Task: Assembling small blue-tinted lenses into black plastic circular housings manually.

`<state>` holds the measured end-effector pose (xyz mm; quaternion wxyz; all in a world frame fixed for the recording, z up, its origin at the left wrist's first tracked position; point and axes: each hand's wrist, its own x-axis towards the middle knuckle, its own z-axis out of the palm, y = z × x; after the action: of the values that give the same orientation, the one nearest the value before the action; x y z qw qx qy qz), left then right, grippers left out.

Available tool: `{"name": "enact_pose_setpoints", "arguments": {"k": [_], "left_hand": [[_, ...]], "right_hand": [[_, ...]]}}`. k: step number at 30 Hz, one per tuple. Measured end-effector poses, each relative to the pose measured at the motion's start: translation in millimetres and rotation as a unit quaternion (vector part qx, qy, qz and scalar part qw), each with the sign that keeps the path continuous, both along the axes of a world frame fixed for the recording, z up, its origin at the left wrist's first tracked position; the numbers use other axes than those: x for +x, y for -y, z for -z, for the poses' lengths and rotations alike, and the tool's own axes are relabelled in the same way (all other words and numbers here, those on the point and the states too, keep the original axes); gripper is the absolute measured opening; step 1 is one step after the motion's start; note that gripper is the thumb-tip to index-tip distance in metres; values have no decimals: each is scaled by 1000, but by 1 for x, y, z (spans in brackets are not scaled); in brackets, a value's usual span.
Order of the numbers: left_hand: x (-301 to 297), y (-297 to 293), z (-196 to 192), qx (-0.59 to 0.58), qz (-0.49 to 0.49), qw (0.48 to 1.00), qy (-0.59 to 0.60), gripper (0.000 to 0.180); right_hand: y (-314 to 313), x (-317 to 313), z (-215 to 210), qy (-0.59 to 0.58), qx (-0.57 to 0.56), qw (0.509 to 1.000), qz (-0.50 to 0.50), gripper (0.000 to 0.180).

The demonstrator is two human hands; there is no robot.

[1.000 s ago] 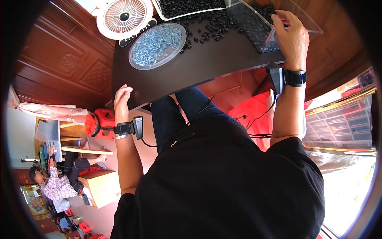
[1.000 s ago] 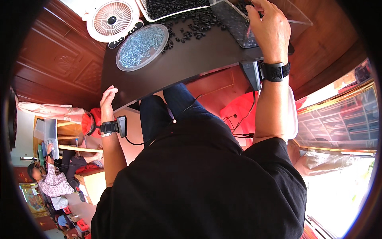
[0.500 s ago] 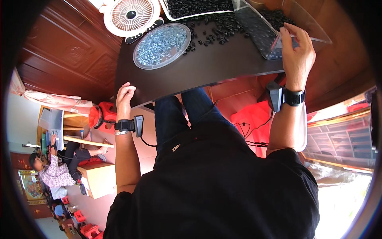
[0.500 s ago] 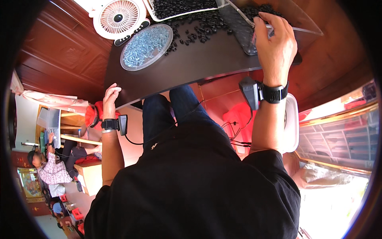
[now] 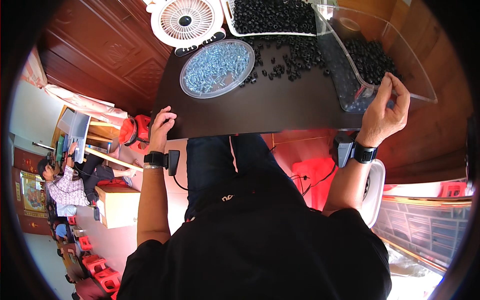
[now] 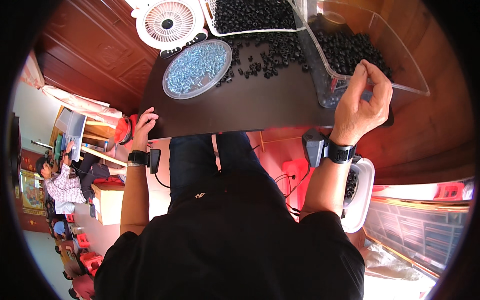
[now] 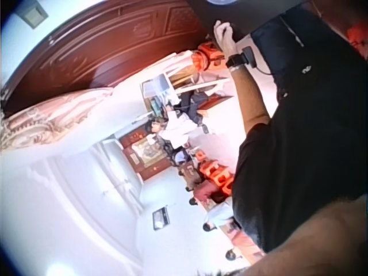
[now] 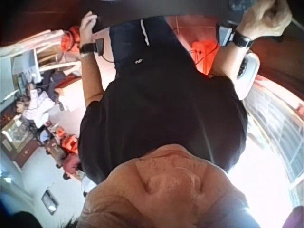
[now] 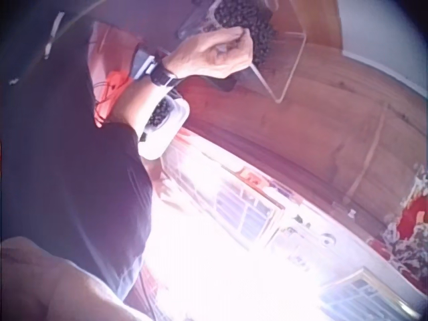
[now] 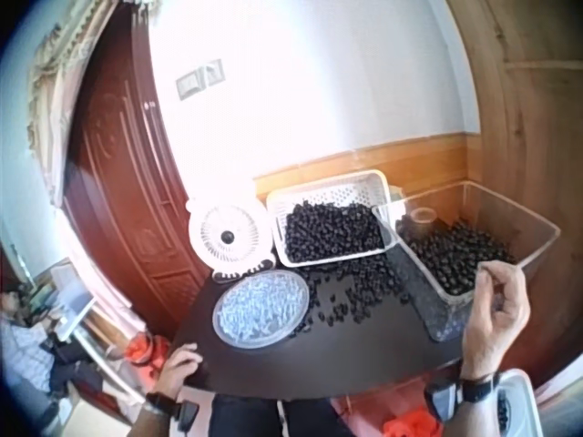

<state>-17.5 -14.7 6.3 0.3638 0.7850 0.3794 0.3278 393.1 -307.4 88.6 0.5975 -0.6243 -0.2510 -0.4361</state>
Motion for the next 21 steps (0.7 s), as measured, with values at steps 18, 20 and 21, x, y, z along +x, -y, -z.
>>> {"name": "enact_pose_setpoints", "arguments": {"k": [18,20,21], "left_hand": [[12,13,-1,125,-15,991,-43,20],[13,12,-2,144,-5,988,-58,19],[15,13,-3,139,-2,989,-56,18]], "right_hand": [[4,-87,-25,314,-149,773,-531,9],[-37,-134,3,118,-295,616,-721,12],[-53,-141,37,17,-378,551,-744,17]]}}
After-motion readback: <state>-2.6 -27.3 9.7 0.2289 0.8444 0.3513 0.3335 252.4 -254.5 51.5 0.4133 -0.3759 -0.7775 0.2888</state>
